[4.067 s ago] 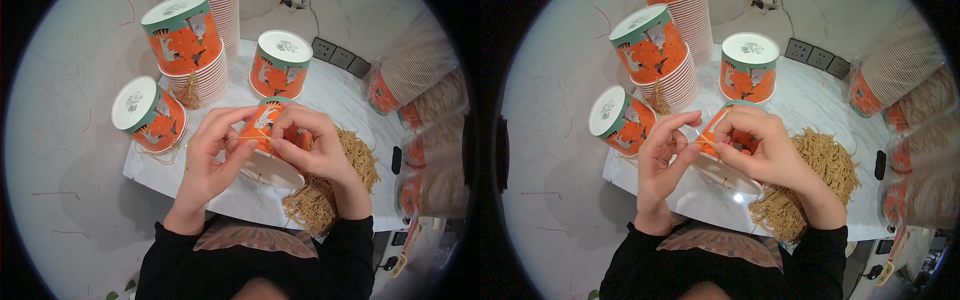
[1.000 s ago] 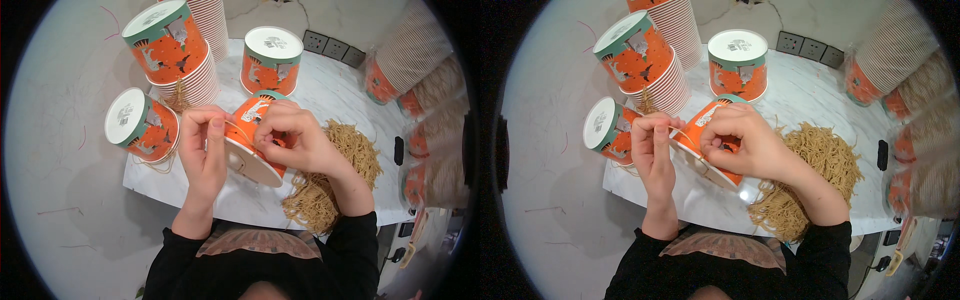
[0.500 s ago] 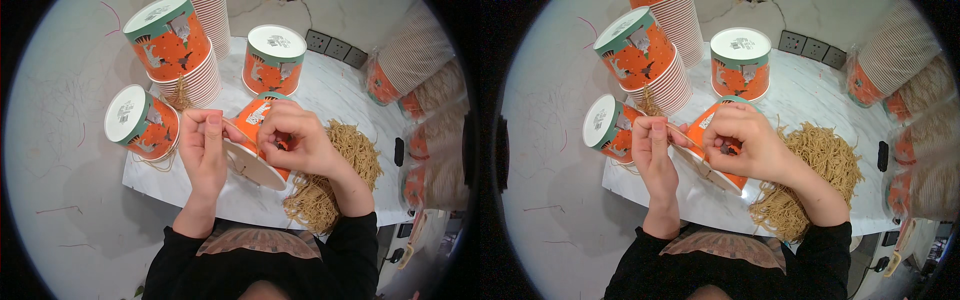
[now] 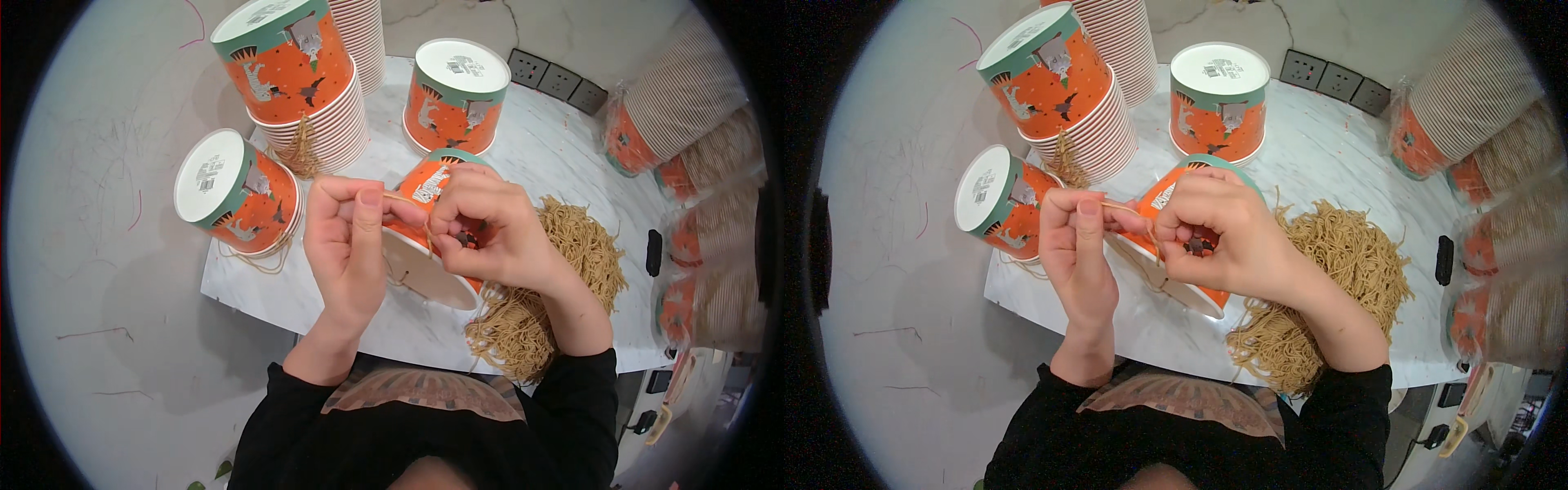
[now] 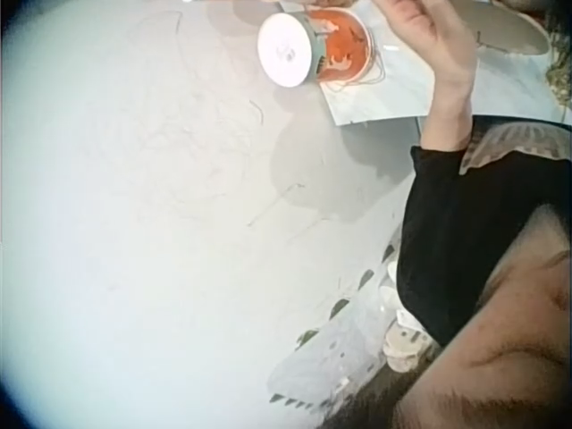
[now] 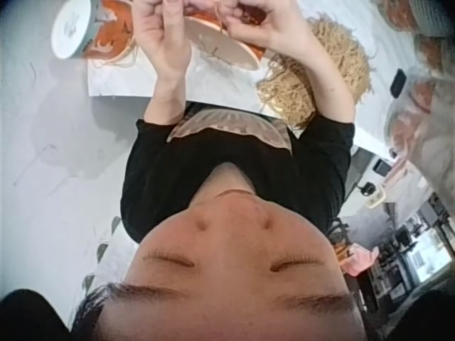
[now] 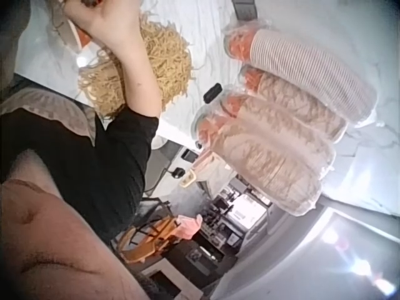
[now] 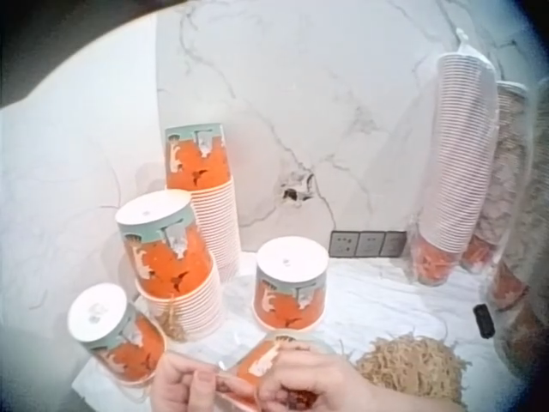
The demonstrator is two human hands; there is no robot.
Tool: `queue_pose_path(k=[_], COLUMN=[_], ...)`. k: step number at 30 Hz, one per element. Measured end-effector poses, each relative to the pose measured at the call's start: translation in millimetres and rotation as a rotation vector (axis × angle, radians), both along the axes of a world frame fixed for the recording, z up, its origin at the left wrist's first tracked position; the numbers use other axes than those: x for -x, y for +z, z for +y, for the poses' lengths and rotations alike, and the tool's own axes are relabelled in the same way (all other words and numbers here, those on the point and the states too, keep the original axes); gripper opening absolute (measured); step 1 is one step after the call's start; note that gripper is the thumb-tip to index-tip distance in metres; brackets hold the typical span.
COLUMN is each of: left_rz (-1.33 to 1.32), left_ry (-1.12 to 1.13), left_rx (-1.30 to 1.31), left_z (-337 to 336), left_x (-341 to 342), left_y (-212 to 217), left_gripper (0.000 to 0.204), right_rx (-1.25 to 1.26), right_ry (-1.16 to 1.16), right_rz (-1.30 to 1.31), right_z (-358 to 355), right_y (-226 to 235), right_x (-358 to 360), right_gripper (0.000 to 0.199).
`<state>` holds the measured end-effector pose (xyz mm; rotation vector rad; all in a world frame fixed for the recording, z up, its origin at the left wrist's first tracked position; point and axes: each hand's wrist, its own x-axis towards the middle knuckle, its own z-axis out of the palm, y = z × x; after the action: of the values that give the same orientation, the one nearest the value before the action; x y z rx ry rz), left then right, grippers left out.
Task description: Attaching elastic strings to paper buckets by threading them through pre-punched holes and tying knots to form handles.
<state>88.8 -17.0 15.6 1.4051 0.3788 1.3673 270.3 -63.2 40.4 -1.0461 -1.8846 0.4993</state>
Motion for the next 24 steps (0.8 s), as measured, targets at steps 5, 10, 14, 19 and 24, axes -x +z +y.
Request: queue_pose_path(k=[5, 10, 14, 19, 24], left_rz=[0.003, -0.024, 0.036, 0.051, -0.018], left_ry=[0.012, -0.009, 0.005, 0.024, 0.005], left_rx=[-0.019, 0.015, -0.001, -0.002, 0.016], left_z=[-1.8, -3.7, -6.4, -10.7, -10.3], left_x=[0.0, -0.3, -0.7, -2.4, -1.0], left_y=[-2.5, 1.6, 4.0, 5.2, 0.7], left_gripper=[0.014, 0.013, 0.016, 0.017, 0.015], right_rx=[0.033, 0.197, 0.201, 0.263, 0.116], right_ry=[0.002, -0.003, -0.062, -0.161, -0.094], right_rz=[0.035, 0.282, 0.271, 0.315, 0.142], right_z=[-0.4, -3.0, -4.7, -7.8, -5.1], right_y=[0.7, -1.9, -0.7, -3.9, -2.8], right_x=[-0.4, 4.5, 6.7, 10.5, 7.0], right_gripper=[0.018, 0.014, 0.011, 0.012, 0.014])
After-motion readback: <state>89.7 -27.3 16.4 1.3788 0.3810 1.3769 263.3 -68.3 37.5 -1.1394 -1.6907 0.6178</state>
